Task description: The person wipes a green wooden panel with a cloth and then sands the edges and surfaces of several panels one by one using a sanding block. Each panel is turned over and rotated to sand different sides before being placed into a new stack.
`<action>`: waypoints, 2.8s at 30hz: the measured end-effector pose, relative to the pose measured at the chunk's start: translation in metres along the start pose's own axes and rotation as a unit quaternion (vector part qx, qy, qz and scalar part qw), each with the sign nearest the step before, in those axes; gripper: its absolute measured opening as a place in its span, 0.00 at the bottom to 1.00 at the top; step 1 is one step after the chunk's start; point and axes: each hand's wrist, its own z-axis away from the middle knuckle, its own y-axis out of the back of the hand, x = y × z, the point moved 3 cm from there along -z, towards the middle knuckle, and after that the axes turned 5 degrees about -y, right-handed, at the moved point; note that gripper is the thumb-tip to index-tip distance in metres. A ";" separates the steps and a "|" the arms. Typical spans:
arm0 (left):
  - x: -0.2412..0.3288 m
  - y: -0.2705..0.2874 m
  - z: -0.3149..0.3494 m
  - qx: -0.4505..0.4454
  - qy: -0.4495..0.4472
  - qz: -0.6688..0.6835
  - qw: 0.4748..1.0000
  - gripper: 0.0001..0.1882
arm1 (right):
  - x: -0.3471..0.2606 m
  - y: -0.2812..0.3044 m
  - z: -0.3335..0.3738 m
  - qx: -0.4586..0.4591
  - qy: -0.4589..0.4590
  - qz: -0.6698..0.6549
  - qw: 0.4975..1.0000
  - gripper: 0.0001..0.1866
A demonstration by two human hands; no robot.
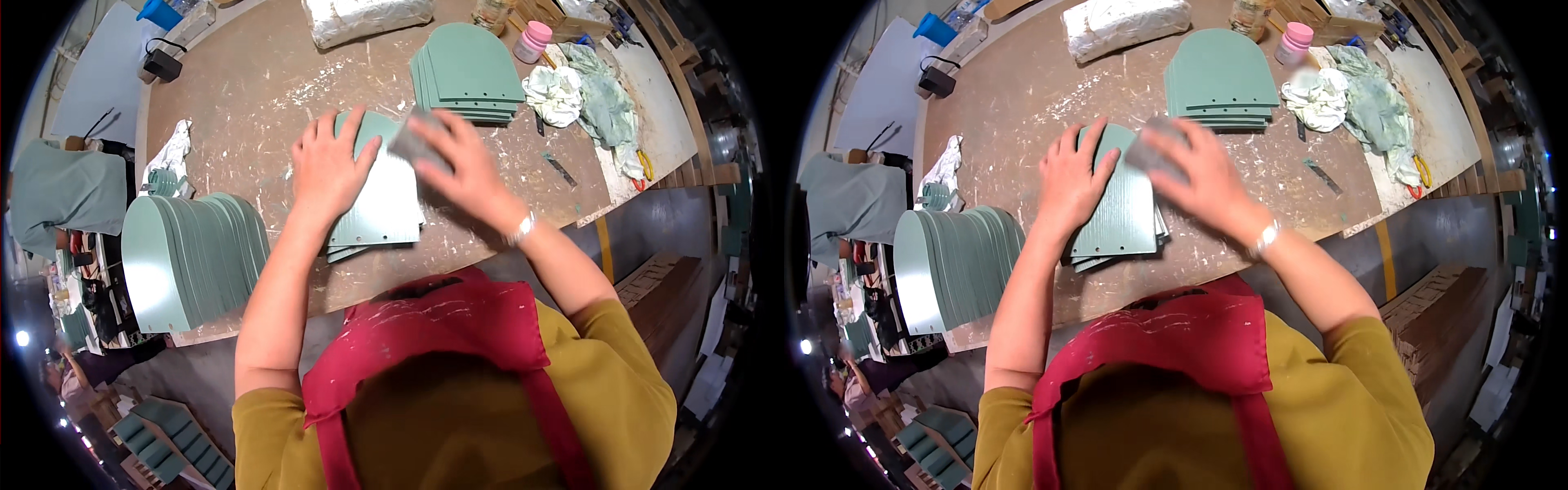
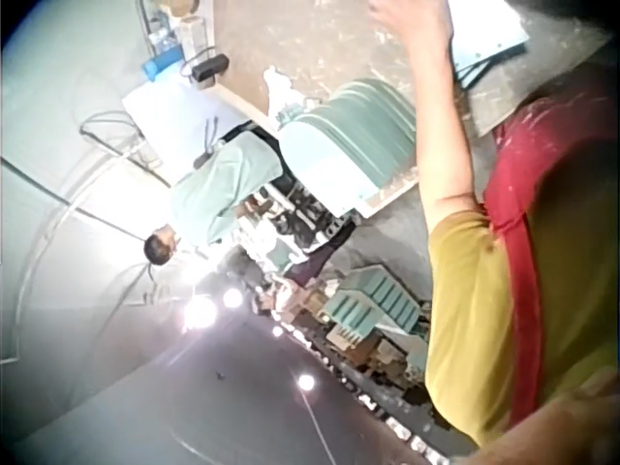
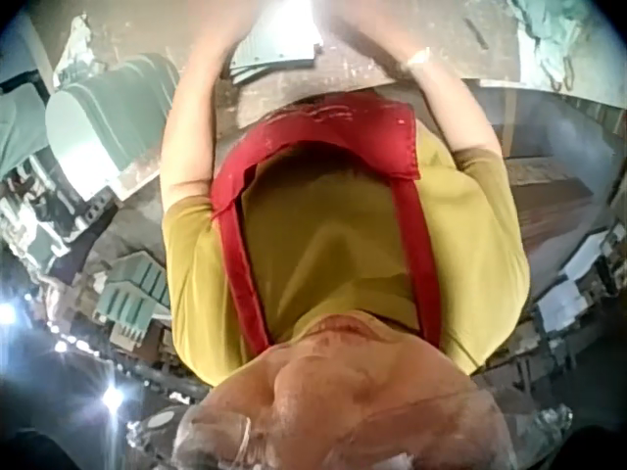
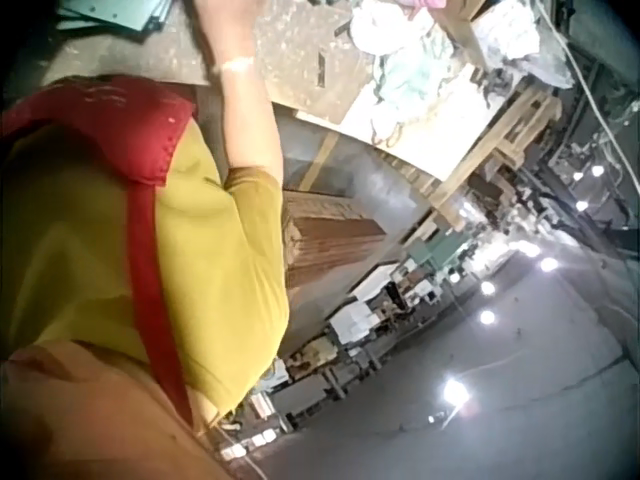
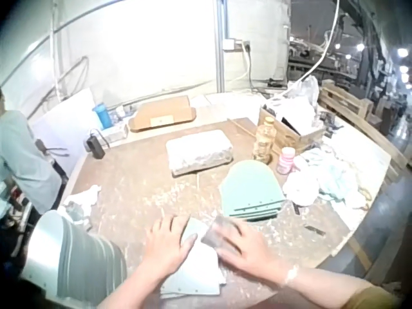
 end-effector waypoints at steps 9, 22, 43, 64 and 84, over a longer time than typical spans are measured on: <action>0.003 0.003 -0.003 -0.011 0.004 -0.006 1.000 0.28 | -0.010 0.000 0.008 -0.009 0.051 0.028 0.998 0.29; -0.006 0.000 -0.001 -0.006 0.017 -0.008 1.000 0.24 | -0.025 0.006 -0.018 -0.030 -0.012 0.039 0.999 0.27; -0.013 -0.007 -0.001 -0.007 0.060 0.018 0.998 0.28 | -0.022 0.002 -0.086 -0.132 -0.075 0.116 0.982 0.27; 0.034 0.019 0.060 -0.060 -0.151 0.097 0.982 0.32 | -0.024 -0.032 -0.146 -0.262 -0.143 0.107 0.948 0.27; 0.027 0.012 0.066 0.004 -0.126 0.115 0.985 0.29 | -0.109 -0.058 -0.182 -0.374 0.044 0.210 0.902 0.24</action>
